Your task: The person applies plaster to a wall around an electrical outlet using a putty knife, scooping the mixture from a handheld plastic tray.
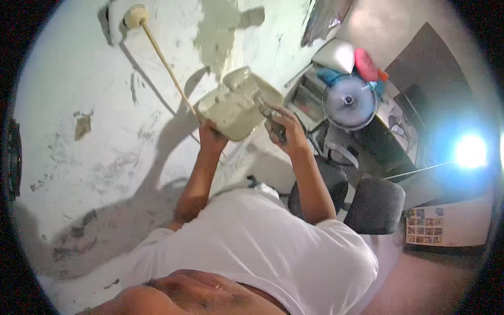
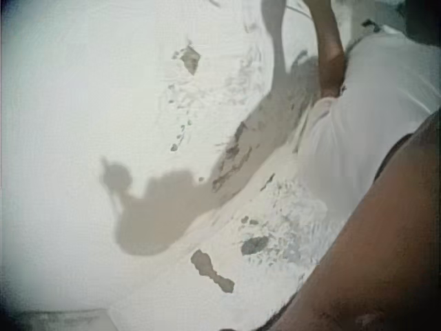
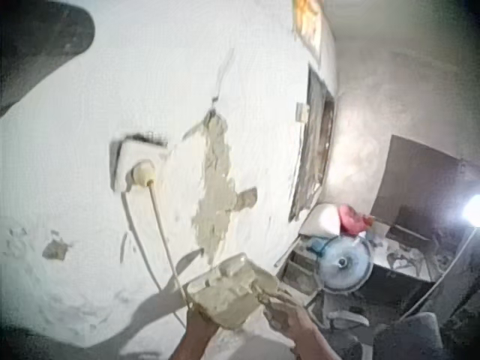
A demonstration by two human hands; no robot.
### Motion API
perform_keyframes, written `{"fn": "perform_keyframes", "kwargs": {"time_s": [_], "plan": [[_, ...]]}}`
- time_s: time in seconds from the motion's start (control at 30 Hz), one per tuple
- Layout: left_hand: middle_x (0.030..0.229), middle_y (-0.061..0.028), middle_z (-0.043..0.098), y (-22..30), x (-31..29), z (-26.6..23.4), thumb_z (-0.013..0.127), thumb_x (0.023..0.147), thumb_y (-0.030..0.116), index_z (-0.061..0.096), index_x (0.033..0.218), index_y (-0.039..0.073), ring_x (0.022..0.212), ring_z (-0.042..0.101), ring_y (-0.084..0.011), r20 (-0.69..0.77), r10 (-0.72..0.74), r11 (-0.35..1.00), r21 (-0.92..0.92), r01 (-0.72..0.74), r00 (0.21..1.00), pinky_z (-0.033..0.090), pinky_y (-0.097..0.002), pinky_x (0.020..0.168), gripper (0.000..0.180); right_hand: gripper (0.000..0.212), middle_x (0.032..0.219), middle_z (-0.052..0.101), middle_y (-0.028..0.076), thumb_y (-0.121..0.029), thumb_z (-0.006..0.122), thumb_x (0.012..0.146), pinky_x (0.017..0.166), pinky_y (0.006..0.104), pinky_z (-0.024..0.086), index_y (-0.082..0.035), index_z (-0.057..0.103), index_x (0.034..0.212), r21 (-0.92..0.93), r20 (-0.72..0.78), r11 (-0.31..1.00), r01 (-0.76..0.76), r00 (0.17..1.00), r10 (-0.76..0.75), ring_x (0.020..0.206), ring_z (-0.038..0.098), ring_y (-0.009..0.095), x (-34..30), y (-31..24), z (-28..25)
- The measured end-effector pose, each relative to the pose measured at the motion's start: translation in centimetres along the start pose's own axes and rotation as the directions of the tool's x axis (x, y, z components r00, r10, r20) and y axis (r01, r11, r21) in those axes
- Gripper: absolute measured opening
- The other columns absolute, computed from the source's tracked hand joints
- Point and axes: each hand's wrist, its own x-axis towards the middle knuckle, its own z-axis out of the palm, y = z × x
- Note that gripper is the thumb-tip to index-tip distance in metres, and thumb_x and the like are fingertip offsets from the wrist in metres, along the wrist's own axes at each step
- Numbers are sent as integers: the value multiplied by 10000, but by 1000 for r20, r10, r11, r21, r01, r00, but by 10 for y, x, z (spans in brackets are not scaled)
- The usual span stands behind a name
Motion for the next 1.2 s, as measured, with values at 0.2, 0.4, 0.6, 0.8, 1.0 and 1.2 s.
{"fn": "perform_keyframes", "kwargs": {"time_s": [0.2, 0.4, 0.6, 0.8, 1.0, 1.2], "plan": [[1344, -194, 508, 7, -10, 5, 483, 785, 141, 450, 1353, -13, 1248, 498, -363, -27, -67, 994, 86, 69, 997, 402, -536, 1070, 590, 484, 771, 606, 123, -149, 533, 865, 399, 214, 430, -18, 493, 1329, 87, 66, 988, 130, 988, -136, 417, 486, 118, -28, -29, 40], [1367, -177, 492, 9, -2, 4, 474, 742, 163, 418, 1379, 16, 1269, 473, -370, -35, -50, 993, 103, 53, 998, 380, -561, 1075, 656, 554, 787, 596, 91, -164, 511, 864, 431, 231, 402, -11, 427, 1390, 98, 143, 958, 270, 949, -282, 488, 494, 111, -31, -57, 71], [1350, -183, 486, 17, -4, 10, 407, 836, 122, 392, 1379, 17, 1254, 489, -362, 57, -41, 995, 91, 36, 998, 408, -557, 1060, 553, 527, 834, 607, 108, -142, 490, 882, 427, 255, 379, -26, 432, 1393, 118, 95, 904, 411, 902, -422, 512, 510, 123, -19, -78, 113], [1381, -208, 465, 19, 2, 6, 456, 776, 213, 393, 1403, 23, 1293, 447, -386, 122, -65, 987, 152, 46, 990, 369, -573, 1081, 658, 484, 785, 610, 126, -98, 496, 892, 420, 283, 406, -12, 450, 1366, 152, 99, 832, 533, 830, -549, 502, 523, 146, 4, -91, 165], [1383, -211, 462, 23, -3, 12, 469, 785, 197, 392, 1402, 14, 1302, 437, -390, 135, -82, 985, 159, 60, 987, 354, -568, 1095, 648, 411, 727, 588, 126, -46, 491, 883, 360, 303, 364, 16, 505, 1289, -98, 18, 613, 784, 618, -786, 435, 486, 155, 52, -95, 221], [1066, -129, 568, 30, -1, 10, 452, 836, 139, 542, 989, 71, 1021, 583, -297, -158, -138, 983, 97, 154, 978, 480, -524, 929, 190, 365, 811, 658, 275, -89, 548, 783, 714, 477, 499, 16, 618, 1126, -730, 122, 44, 682, 194, -973, 739, 633, 449, 87, -93, 272]]}}
